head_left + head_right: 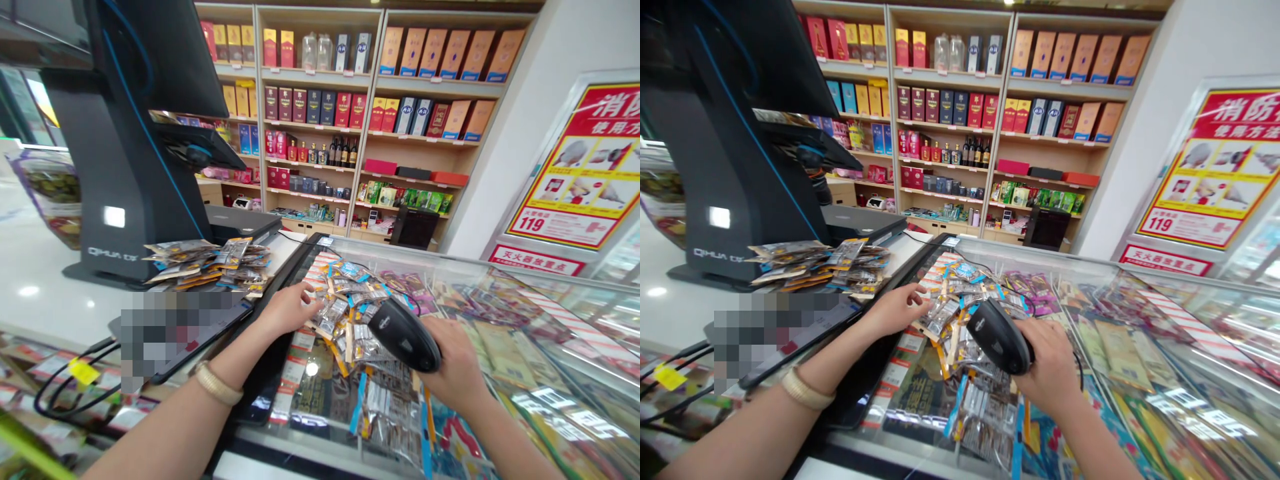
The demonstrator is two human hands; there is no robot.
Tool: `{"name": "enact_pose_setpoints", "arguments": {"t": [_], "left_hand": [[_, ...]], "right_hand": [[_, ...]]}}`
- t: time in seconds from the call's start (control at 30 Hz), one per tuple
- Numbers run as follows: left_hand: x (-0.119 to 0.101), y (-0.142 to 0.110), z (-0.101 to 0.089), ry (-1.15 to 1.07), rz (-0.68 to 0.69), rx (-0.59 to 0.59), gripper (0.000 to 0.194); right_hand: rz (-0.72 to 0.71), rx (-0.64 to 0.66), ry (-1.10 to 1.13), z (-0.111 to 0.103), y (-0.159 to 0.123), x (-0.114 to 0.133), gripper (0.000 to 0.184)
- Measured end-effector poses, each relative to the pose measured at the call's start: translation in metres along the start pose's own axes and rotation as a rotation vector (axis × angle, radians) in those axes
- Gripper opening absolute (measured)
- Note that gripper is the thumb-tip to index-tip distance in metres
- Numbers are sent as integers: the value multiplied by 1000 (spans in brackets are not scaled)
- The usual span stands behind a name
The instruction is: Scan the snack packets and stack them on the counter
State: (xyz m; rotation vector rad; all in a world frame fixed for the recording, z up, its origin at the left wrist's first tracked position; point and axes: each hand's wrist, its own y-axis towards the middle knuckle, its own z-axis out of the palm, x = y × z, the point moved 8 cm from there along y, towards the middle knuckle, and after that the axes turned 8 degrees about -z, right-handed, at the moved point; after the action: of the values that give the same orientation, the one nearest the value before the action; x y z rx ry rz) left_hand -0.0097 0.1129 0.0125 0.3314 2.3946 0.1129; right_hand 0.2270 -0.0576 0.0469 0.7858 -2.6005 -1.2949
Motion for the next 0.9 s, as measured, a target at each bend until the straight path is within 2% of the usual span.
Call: {"name": "enact_pose_setpoints", "arguments": {"t": [0.1, 0.27, 0.37, 0.53, 0.67, 0.9], "left_hand": [[-3, -4, 17, 87, 14, 95, 41], [-2, 0, 19, 54, -52, 129, 43], [-1, -2, 15, -168, -119, 187, 38], [0, -11, 16, -597, -295, 396, 22], [-1, -10, 8, -781, -332, 317, 21], [-7, -5, 2, -999, -213, 232, 35]], "right_hand": [[6, 5, -2, 1, 0, 0, 21], [-1, 2, -2, 1, 0, 1, 20], [-6, 0, -1, 0, 0, 1, 19], [-3, 3, 6, 1, 1, 0, 18], [-14, -11, 7, -1, 2, 2, 17], [-15, -19, 2, -3, 3, 3, 20]]}}
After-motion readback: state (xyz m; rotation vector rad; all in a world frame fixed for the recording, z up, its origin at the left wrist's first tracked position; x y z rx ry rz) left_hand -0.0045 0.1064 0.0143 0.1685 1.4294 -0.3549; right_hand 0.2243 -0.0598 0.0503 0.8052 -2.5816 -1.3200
